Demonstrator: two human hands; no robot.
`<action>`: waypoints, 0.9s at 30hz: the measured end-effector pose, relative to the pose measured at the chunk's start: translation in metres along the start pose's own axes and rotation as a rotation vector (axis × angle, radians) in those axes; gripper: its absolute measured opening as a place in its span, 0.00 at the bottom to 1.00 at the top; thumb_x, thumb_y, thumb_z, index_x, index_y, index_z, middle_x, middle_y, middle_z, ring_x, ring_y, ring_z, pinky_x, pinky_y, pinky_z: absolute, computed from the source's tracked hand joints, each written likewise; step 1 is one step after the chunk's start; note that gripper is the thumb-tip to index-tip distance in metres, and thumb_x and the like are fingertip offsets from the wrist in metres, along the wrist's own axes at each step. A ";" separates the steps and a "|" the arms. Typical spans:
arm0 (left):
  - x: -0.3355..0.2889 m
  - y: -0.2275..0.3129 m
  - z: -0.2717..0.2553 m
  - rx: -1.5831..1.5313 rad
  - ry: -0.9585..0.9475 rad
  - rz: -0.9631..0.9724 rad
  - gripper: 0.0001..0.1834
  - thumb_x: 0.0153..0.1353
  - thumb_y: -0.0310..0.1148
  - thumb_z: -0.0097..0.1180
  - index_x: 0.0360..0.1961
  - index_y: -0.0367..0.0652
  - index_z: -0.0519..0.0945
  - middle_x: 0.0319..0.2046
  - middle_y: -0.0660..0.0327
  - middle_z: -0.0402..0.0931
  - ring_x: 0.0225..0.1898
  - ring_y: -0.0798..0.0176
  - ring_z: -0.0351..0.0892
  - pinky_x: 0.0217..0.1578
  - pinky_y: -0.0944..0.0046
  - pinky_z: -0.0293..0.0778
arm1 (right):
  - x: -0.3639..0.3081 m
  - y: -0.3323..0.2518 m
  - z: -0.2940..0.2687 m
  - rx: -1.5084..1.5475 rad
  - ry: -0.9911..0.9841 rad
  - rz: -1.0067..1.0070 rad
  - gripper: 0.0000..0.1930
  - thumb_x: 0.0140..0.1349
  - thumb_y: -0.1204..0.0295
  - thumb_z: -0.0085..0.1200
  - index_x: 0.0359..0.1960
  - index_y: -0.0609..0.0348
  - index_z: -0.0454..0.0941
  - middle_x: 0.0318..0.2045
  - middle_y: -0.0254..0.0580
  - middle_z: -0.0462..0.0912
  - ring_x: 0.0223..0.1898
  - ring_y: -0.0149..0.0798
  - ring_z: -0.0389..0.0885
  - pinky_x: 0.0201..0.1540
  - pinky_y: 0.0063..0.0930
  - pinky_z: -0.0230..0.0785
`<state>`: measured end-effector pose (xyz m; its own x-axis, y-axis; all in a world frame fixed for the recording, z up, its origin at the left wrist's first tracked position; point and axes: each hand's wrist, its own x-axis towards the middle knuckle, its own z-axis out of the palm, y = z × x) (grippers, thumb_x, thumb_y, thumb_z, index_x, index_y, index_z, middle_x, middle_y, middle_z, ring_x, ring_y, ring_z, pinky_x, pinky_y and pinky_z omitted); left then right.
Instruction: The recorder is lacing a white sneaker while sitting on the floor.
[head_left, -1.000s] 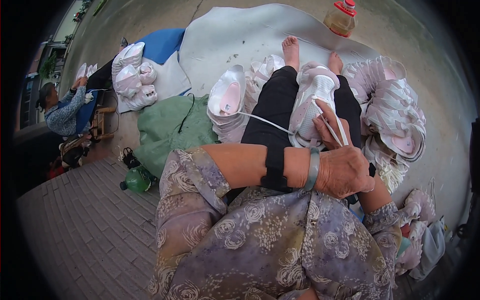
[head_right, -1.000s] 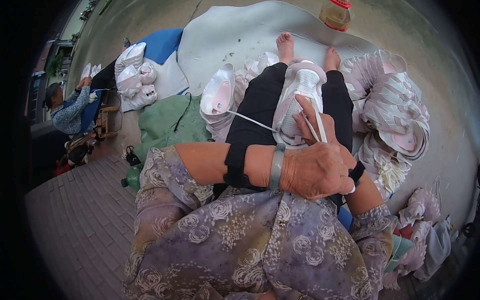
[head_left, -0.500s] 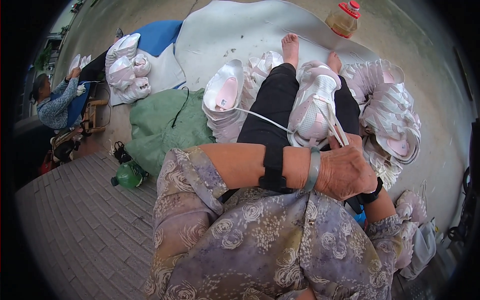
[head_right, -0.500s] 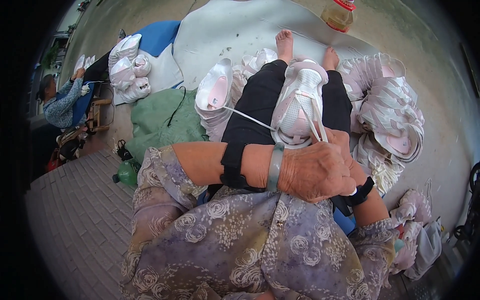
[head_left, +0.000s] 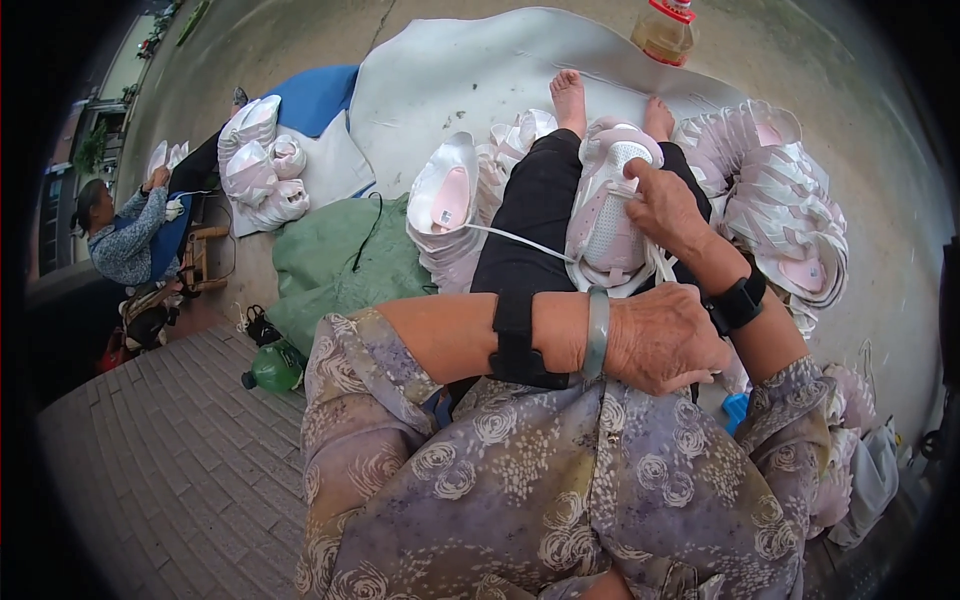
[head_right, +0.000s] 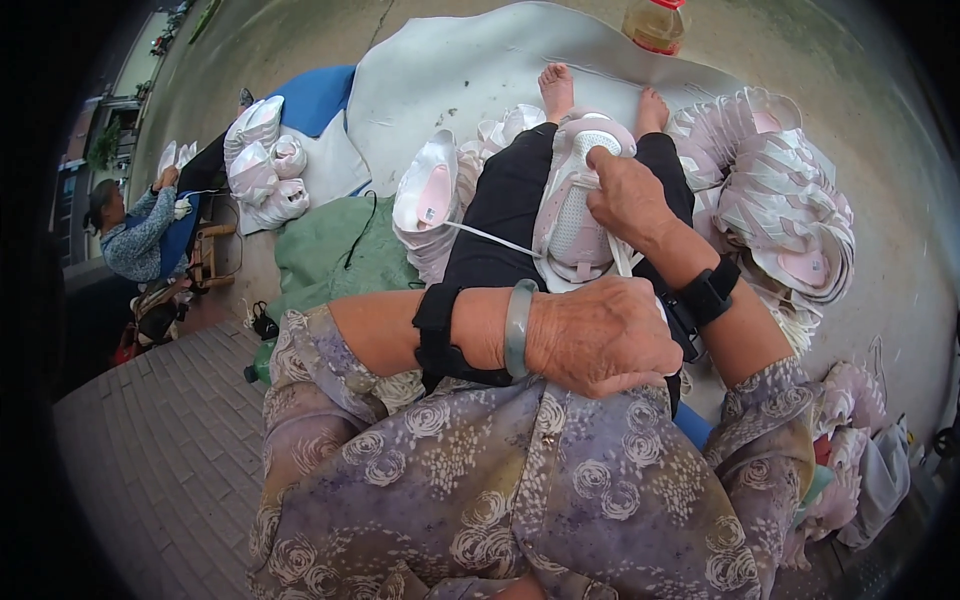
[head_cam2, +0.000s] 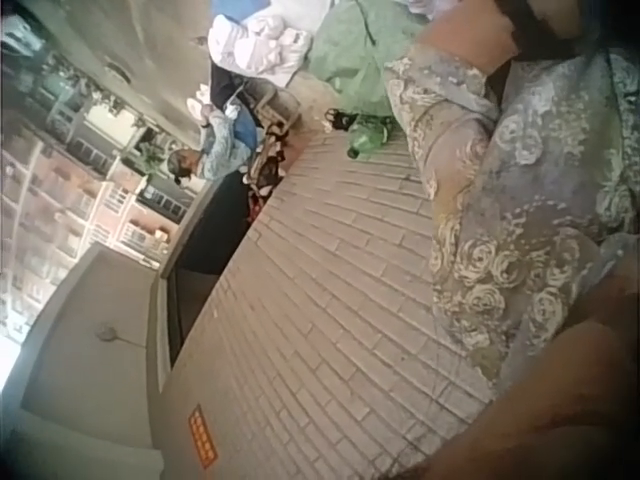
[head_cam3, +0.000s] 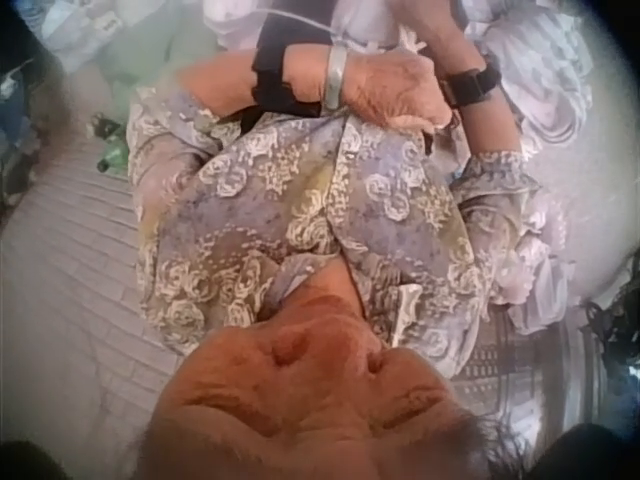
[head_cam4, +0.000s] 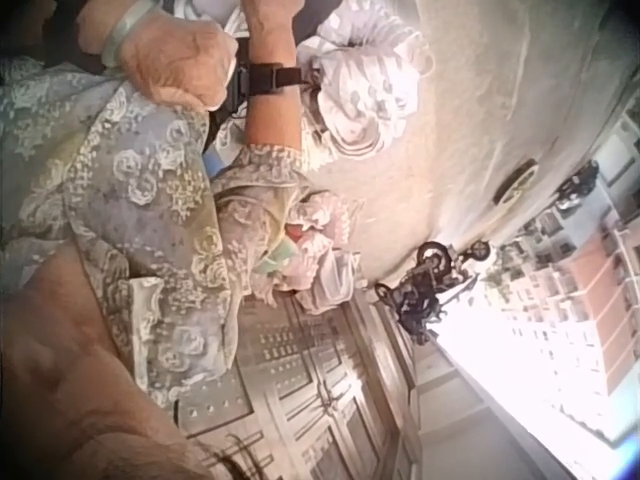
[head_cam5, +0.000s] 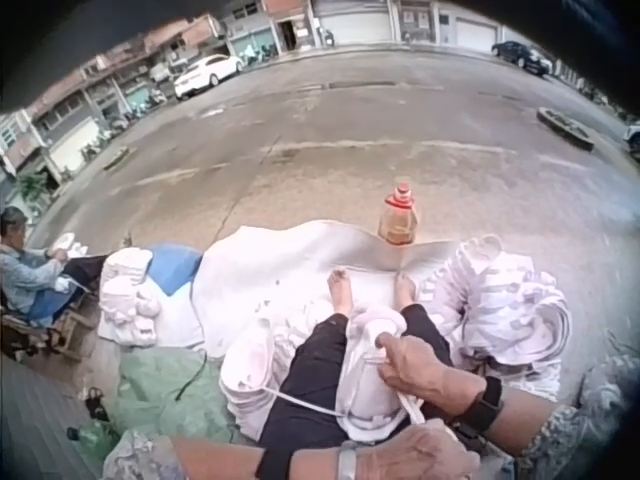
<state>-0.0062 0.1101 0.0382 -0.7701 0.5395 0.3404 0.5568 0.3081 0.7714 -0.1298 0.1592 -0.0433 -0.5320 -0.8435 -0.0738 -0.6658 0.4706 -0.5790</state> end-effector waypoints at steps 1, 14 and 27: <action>-0.001 0.000 -0.002 -0.021 0.038 0.049 0.07 0.44 0.35 0.54 0.21 0.43 0.74 0.22 0.57 0.73 0.33 0.53 0.75 0.38 0.49 0.64 | 0.000 0.000 -0.004 -0.122 0.094 -0.014 0.14 0.46 0.77 0.48 0.38 0.61 0.68 0.22 0.56 0.76 0.29 0.56 0.76 0.33 0.46 0.66; -0.094 0.009 -0.062 -0.374 0.280 -0.358 0.06 0.55 0.28 0.53 0.32 0.36 0.77 0.24 0.59 0.76 0.28 0.64 0.74 0.32 0.67 0.67 | -0.077 0.101 -0.055 0.299 0.631 0.315 0.09 0.55 0.78 0.43 0.37 0.59 0.74 0.19 0.39 0.75 0.18 0.29 0.71 0.22 0.25 0.64; -0.275 -0.064 -0.118 -0.503 1.307 -0.930 0.09 0.59 0.31 0.49 0.28 0.36 0.74 0.13 0.68 0.61 0.16 0.72 0.62 0.32 0.67 0.71 | -0.210 0.168 -0.046 -0.318 0.404 0.629 0.11 0.55 0.73 0.48 0.40 0.60 0.73 0.27 0.42 0.78 0.25 0.43 0.76 0.30 0.30 0.68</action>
<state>0.1331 -0.1500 -0.0412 -0.6254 -0.7161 -0.3100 -0.1534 -0.2767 0.9486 -0.1541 0.4270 -0.0879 -0.9634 -0.2668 0.0259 -0.2640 0.9278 -0.2635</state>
